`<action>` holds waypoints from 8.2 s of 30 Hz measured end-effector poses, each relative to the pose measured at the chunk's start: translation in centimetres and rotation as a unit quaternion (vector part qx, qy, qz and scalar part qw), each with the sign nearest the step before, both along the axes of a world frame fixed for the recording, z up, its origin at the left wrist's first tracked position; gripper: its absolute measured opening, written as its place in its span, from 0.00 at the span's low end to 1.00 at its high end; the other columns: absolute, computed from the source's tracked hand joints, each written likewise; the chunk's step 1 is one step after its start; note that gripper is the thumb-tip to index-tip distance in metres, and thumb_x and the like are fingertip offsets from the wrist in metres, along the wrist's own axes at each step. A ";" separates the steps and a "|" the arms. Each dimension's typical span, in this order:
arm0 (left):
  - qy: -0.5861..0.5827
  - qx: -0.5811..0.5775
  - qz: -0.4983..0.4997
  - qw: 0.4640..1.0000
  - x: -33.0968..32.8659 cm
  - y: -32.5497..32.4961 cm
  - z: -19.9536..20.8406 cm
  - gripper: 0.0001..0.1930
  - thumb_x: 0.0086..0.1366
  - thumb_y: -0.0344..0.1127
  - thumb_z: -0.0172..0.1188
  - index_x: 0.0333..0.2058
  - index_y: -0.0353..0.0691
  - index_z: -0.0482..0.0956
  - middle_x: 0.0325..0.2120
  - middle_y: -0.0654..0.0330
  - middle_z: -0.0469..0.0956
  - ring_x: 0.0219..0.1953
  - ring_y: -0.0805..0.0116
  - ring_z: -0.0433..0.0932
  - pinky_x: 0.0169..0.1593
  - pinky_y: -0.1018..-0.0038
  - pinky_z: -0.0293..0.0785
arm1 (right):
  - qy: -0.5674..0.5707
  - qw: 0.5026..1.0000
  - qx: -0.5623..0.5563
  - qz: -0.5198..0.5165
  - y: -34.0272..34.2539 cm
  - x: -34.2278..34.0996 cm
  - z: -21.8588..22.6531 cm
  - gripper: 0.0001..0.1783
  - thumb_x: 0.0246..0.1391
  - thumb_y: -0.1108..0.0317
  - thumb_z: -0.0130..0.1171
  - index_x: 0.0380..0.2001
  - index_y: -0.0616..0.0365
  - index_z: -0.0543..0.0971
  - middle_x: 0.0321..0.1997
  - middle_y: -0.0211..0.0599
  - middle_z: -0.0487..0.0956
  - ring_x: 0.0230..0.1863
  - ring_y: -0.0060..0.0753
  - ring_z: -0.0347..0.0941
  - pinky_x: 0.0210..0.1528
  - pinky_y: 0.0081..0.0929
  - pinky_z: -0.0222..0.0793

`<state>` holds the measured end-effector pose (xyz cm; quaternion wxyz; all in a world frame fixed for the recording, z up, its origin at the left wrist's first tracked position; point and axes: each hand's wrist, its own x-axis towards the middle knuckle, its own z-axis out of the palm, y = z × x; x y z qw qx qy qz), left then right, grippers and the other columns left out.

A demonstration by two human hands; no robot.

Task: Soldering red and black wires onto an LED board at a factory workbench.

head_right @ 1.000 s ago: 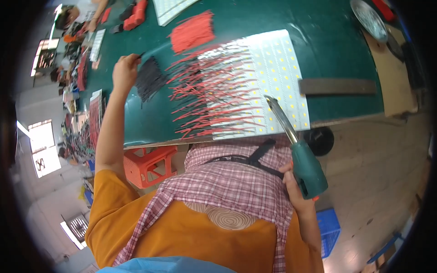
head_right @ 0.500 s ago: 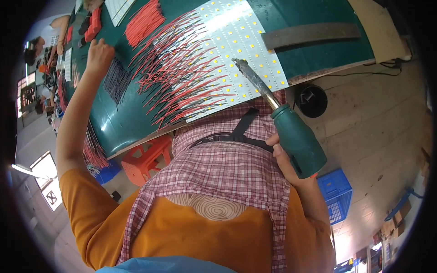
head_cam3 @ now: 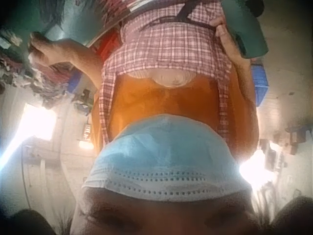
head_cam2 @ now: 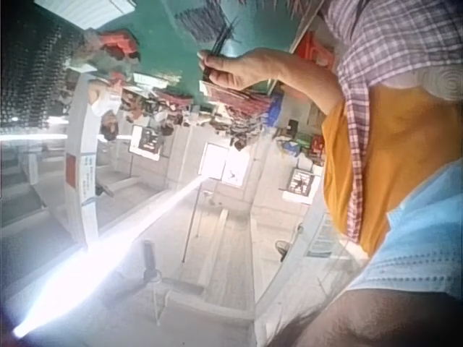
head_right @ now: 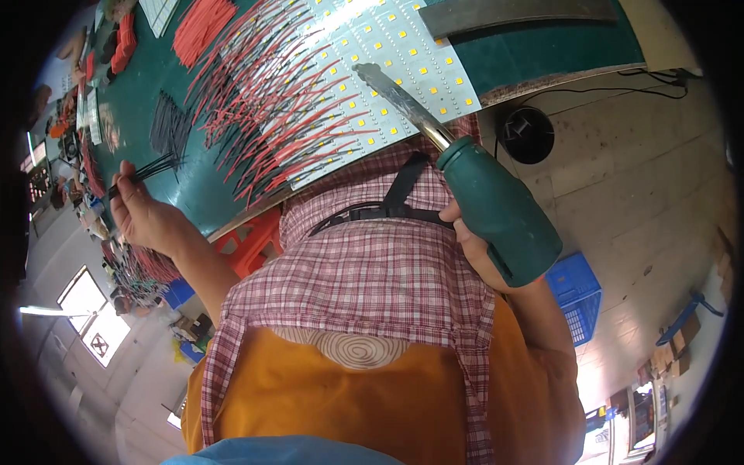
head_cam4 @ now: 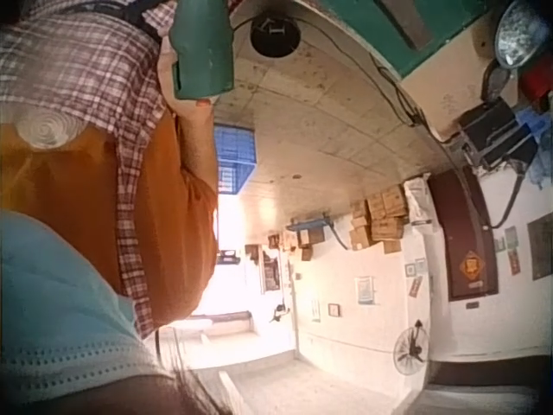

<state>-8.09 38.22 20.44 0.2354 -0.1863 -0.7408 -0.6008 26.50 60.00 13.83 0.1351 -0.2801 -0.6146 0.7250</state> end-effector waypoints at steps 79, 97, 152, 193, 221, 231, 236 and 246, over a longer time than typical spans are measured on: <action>0.249 -0.429 -0.323 0.806 10.9 11.5 -4.7 0.09 0.47 0.29 0.59 0.31 0.39 0.80 0.23 0.65 0.74 0.29 0.67 0.74 0.32 0.72 0.70 | -0.150 0.987 0.060 0.024 -0.7 2.8 1.3 0.09 0.43 0.73 0.65 0.32 0.53 0.81 0.33 0.30 0.82 0.31 0.27 0.78 0.33 0.22 0.72; 0.290 -0.472 -0.318 0.769 11.3 11.9 -4.1 0.08 0.45 0.29 0.59 0.28 0.38 0.78 0.22 0.65 0.69 0.26 0.69 0.72 0.28 0.74 0.69 | -0.094 0.994 0.043 0.035 -0.2 2.1 1.9 0.08 0.47 0.78 0.58 0.33 0.60 0.78 0.29 0.35 0.82 0.31 0.25 0.79 0.34 0.20 0.74; 0.249 -0.462 -0.299 0.797 10.5 11.9 -4.8 0.11 0.45 0.31 0.58 0.31 0.39 0.79 0.25 0.65 0.72 0.29 0.69 0.74 0.25 0.76 0.70 | -0.142 0.960 0.200 0.135 0.3 1.5 1.8 0.10 0.56 0.70 0.51 0.38 0.65 0.76 0.25 0.25 0.69 0.26 0.15 0.62 0.31 0.16 0.61; 0.244 -0.400 -0.314 0.826 8.5 12.8 -4.9 0.07 0.45 0.29 0.61 0.28 0.41 0.79 0.22 0.67 0.74 0.25 0.71 0.74 0.23 0.77 0.68 | -0.093 0.983 0.133 0.090 0.6 -0.1 2.1 0.11 0.55 0.67 0.53 0.37 0.63 0.76 0.24 0.26 0.70 0.25 0.15 0.63 0.30 0.16 0.62; 0.236 -0.434 -0.363 0.790 7.7 12.8 -4.1 0.08 0.44 0.30 0.59 0.27 0.41 0.77 0.22 0.65 0.72 0.27 0.68 0.74 0.26 0.74 0.71 | -0.085 0.991 0.061 0.089 1.0 -0.9 2.4 0.12 0.58 0.64 0.52 0.36 0.64 0.76 0.25 0.27 0.71 0.25 0.16 0.65 0.31 0.18 0.64; 0.184 -0.393 -0.353 0.829 7.2 12.6 -3.8 0.11 0.46 0.25 0.59 0.32 0.38 0.79 0.26 0.61 0.75 0.29 0.64 0.74 0.30 0.74 0.72 | -0.050 0.990 0.110 0.068 0.6 -1.9 2.4 0.13 0.58 0.68 0.52 0.43 0.64 0.74 0.27 0.31 0.73 0.27 0.17 0.66 0.32 0.19 0.66; 0.219 -0.422 -0.329 0.816 7.8 12.8 -4.5 0.12 0.45 0.28 0.59 0.32 0.38 0.79 0.27 0.63 0.76 0.30 0.67 0.75 0.29 0.76 0.72 | -0.130 0.983 0.112 0.063 0.8 -1.3 2.3 0.10 0.47 0.75 0.60 0.35 0.54 0.79 0.31 0.30 0.83 0.36 0.25 0.78 0.38 0.19 0.73; 0.240 -0.442 -0.325 0.801 9.0 12.3 -4.0 0.12 0.45 0.29 0.59 0.32 0.39 0.79 0.28 0.65 0.77 0.31 0.69 0.75 0.26 0.78 0.72 | -0.158 0.954 0.230 0.113 0.6 -0.3 2.8 0.12 0.42 0.75 0.62 0.33 0.51 0.80 0.31 0.26 0.83 0.33 0.27 0.79 0.35 0.24 0.73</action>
